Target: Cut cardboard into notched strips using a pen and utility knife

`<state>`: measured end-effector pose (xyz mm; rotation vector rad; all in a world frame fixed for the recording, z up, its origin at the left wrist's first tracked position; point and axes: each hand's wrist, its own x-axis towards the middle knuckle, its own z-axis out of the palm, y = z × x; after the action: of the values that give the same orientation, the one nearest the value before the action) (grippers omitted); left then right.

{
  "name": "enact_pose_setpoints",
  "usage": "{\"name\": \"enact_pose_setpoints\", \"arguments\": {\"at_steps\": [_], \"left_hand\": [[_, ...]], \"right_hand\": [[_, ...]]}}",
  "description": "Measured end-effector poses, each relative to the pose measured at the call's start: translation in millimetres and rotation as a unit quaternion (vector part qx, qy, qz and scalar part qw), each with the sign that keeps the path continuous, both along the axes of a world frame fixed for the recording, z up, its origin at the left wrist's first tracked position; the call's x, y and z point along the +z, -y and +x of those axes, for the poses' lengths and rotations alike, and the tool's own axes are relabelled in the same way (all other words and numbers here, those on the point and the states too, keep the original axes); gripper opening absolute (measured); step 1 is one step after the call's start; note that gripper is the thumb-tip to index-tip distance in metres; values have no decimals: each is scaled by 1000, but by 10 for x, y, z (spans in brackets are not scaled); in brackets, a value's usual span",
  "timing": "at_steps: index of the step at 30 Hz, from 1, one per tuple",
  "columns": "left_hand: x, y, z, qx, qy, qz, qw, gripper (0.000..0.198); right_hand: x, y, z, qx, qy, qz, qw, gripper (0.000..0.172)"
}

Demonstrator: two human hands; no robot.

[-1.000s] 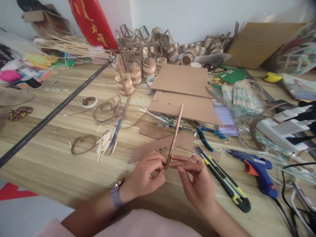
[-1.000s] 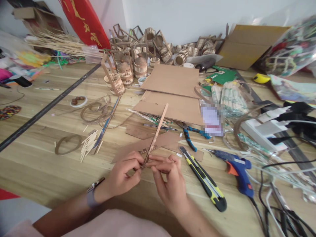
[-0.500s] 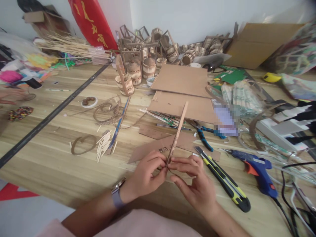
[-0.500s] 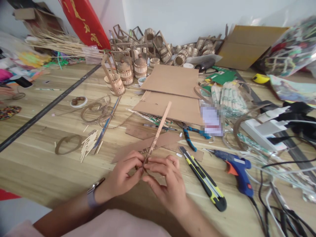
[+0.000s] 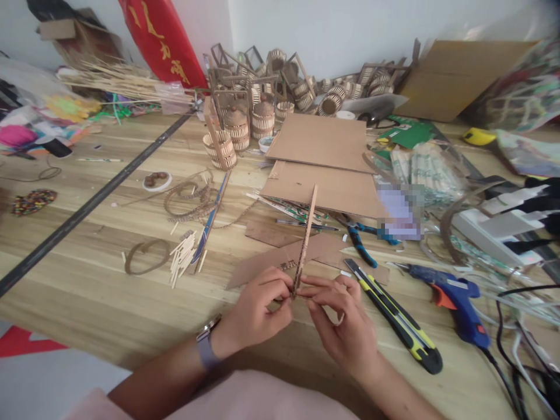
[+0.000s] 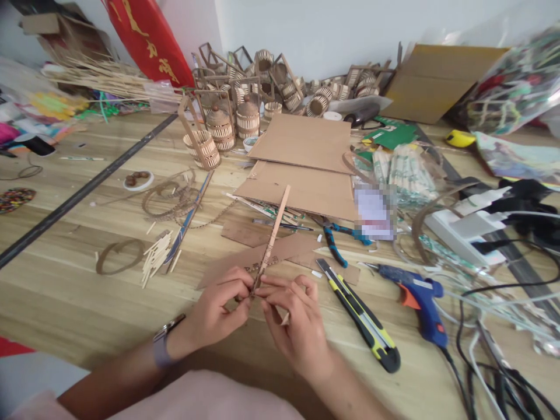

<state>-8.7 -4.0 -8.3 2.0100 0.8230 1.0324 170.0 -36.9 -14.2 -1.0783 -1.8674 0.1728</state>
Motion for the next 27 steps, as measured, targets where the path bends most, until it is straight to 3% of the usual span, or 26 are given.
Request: {"name": "enact_pose_setpoints", "arguments": {"at_steps": [6, 10, 15, 22, 27], "left_hand": [[-10, -11, -19, -20, -2, 6, 1000, 19], [-32, -5, -17, -15, 14, -5, 1000, 16], [-38, 0, -13, 3, 8, -42, 999, 9], [-25, 16, -6, 22, 10, 4, 1000, 17], [-33, 25, 4, 22, 17, 18, 999, 19]], "right_hand": [[-34, -18, -14, -22, -100, -25, 994, 28], [-20, -19, -22, 13, -72, -4, 997, 28], [-34, -2, -29, 1, -81, -11, 997, 23], [13, -27, 21, 4, 23, 39, 999, 13], [30, -22, 34, 24, 38, 49, 998, 21]]}}
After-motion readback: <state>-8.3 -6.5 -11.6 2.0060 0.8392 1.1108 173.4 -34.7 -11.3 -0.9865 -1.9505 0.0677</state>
